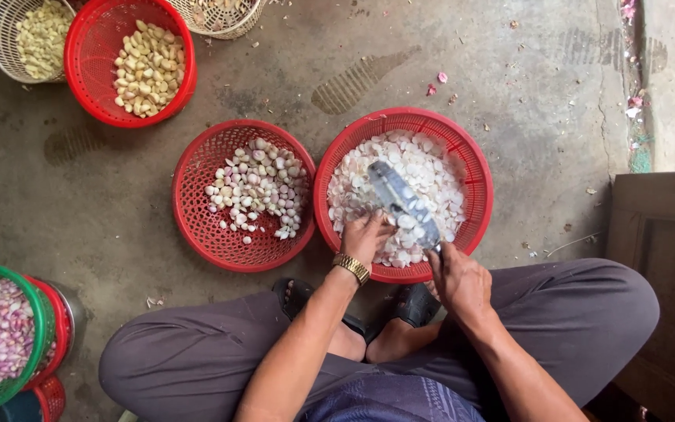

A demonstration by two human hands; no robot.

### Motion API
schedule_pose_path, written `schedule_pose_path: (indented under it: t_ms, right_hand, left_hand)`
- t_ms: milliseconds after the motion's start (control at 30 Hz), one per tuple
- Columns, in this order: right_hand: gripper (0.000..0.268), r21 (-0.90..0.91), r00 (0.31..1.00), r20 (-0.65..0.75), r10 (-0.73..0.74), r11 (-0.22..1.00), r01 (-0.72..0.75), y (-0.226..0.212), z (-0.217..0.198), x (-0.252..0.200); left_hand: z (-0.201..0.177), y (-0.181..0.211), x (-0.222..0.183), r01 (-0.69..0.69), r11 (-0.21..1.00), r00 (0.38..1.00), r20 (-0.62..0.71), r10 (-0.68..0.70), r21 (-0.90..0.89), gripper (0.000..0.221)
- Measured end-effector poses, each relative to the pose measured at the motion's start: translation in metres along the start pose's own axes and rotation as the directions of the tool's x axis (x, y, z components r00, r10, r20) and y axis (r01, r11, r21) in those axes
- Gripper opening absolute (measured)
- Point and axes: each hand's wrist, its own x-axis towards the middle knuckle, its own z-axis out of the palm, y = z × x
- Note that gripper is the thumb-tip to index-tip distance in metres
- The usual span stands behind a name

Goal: A person sitting on the floor uses a large metal blade to chop or crush white vegetable pieces in a red basket.

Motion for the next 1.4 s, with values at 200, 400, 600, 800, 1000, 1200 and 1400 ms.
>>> schedule_pose_path:
  t_ms: [200, 400, 600, 800, 1000, 1200, 1400]
  right_hand:
    - [0.040, -0.088, 0.995, -0.088, -0.043, 0.995, 0.035, -0.003, -0.004, -0.011]
    - [0.046, -0.100, 0.999, -0.041, 0.025, 0.995, -0.029, 0.016, 0.015, 0.004]
    - [0.046, -0.085, 0.988, 0.067, 0.138, 0.988, -0.132, 0.021, 0.021, 0.005]
    - [0.046, -0.044, 0.982, 0.070, 0.175, 0.984, -0.172, 0.025, 0.028, 0.009]
    - [0.044, -0.026, 0.973, 0.140, 0.185, 0.983, -0.183, 0.010, 0.018, 0.015]
    - [0.045, 0.031, 0.969, 0.163, 0.185, 0.981, -0.192, 0.008, 0.012, 0.012]
    - [0.046, 0.161, 0.988, 0.111, 0.106, 0.979, -0.123, -0.007, -0.006, 0.003]
  left_hand:
    - [-0.011, 0.039, 0.013, 0.180, 0.935, 0.980, 0.137, -0.143, -0.306, 0.052]
    - [-0.002, 0.034, 0.000, 0.109, 0.943, 0.984, 0.171, -0.056, -0.316, 0.043]
    - [-0.122, 0.082, 0.057, -0.390, 0.859, 0.765, -0.403, 0.502, 0.331, 0.015]
    - [-0.299, 0.031, 0.094, 0.516, 0.258, 0.781, -0.572, 0.249, 0.817, 0.020]
    - [-0.264, 0.031, 0.083, 0.457, 0.122, 0.847, -0.473, 0.240, 0.881, 0.019]
    - [-0.257, 0.030, 0.104, 0.279, 0.538, 0.780, -0.514, 0.357, 0.796, 0.036]
    - [-0.140, 0.079, 0.063, -0.268, 0.924, 0.877, -0.328, 0.351, 0.273, 0.029]
